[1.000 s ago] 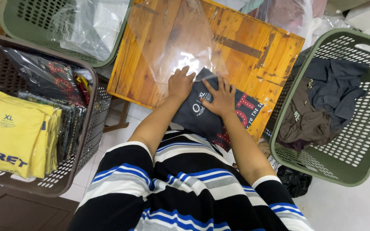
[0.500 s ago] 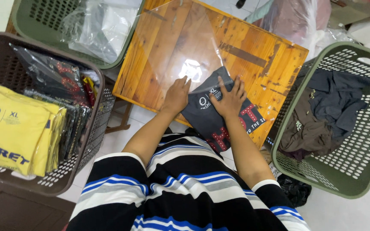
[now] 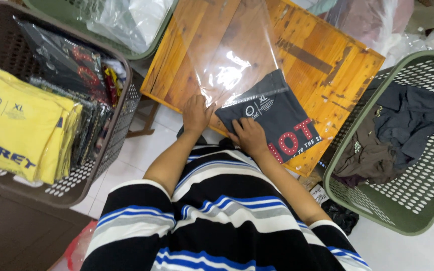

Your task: Folding a t-shirt on a wooden table and then carefully placing it into a clear plastic bag for packaging.

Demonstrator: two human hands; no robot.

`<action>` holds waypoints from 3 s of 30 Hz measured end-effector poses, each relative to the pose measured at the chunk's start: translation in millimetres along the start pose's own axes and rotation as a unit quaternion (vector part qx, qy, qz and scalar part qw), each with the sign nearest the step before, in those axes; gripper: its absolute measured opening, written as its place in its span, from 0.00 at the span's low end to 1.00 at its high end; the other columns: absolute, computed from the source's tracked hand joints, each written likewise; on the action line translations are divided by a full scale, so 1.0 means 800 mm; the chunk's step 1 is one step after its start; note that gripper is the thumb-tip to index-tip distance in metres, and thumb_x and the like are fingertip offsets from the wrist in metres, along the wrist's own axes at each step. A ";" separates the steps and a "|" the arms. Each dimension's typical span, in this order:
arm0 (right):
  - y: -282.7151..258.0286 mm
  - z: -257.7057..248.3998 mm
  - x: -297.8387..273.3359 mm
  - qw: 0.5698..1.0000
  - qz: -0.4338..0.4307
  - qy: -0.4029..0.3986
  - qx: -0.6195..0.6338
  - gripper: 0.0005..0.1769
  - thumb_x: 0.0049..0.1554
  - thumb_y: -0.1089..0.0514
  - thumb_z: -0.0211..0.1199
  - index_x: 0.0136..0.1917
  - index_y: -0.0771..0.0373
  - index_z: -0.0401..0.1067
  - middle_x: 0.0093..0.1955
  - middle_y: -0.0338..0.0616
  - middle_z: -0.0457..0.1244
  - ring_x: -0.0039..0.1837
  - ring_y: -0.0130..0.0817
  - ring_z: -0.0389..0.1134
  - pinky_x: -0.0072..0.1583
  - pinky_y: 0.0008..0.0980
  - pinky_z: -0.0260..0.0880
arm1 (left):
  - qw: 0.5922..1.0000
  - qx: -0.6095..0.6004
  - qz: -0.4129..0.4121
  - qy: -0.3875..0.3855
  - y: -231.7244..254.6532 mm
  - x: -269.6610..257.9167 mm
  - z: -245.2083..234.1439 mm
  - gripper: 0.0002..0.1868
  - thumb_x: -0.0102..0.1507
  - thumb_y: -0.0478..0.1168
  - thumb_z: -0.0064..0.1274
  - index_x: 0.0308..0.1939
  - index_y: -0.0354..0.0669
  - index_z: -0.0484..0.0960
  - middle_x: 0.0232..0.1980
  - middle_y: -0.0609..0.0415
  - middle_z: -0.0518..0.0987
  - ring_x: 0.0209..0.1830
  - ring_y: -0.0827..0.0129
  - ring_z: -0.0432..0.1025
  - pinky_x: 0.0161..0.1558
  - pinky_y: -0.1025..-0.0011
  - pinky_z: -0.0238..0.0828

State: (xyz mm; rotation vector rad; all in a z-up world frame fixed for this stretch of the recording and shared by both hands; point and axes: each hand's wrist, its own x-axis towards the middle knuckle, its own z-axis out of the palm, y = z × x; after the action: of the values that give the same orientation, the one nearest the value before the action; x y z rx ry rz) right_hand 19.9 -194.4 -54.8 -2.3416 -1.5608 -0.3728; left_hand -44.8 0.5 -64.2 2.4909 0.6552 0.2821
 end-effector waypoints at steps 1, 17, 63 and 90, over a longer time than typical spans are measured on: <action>-0.003 -0.001 0.003 1.000 -0.001 0.008 -0.021 0.19 0.50 0.43 0.52 0.48 0.57 0.66 0.36 0.43 0.56 0.37 0.37 0.58 0.35 0.29 0.58 | 0.999 -0.031 0.027 0.000 -0.002 -0.003 -0.005 0.15 0.53 0.43 0.54 0.36 0.41 0.66 0.30 0.51 0.65 0.32 0.55 0.67 0.35 0.62 0.62; -0.013 0.006 0.044 0.998 -0.035 0.059 -0.014 0.12 0.49 0.55 0.51 0.46 0.59 0.68 0.33 0.41 0.53 0.33 0.32 0.56 0.31 0.24 0.58 | 0.991 0.002 0.111 0.071 -0.006 -0.018 0.019 0.07 0.49 0.35 0.49 0.28 0.49 0.67 0.24 0.60 0.63 0.26 0.67 0.65 0.31 0.72 0.58; 0.032 -0.038 0.059 0.984 0.136 0.060 0.096 0.05 0.47 0.58 0.57 0.39 0.59 0.69 0.40 0.46 0.59 0.43 0.44 0.61 0.43 0.37 0.58 | 0.984 -0.028 0.149 0.098 0.015 -0.010 -0.010 0.03 0.54 0.35 0.44 0.26 0.46 0.66 0.23 0.58 0.60 0.23 0.65 0.62 0.28 0.72 0.57; 0.211 -0.065 -0.015 0.863 0.414 -0.211 0.198 0.08 0.53 0.54 0.55 0.44 0.57 0.71 0.40 0.49 0.64 0.50 0.53 0.62 0.54 0.49 0.58 | 0.971 -0.078 0.211 -0.076 0.063 -0.062 -0.010 0.04 0.48 0.31 0.49 0.24 0.44 0.78 0.22 0.53 0.72 0.24 0.62 0.68 0.27 0.71 0.63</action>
State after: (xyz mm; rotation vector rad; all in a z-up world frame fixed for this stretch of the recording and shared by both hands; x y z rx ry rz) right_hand 168.9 -286.2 -28.8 -2.5484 -0.5190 0.6329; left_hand -70.3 -57.7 -32.4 2.4466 0.0310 0.2820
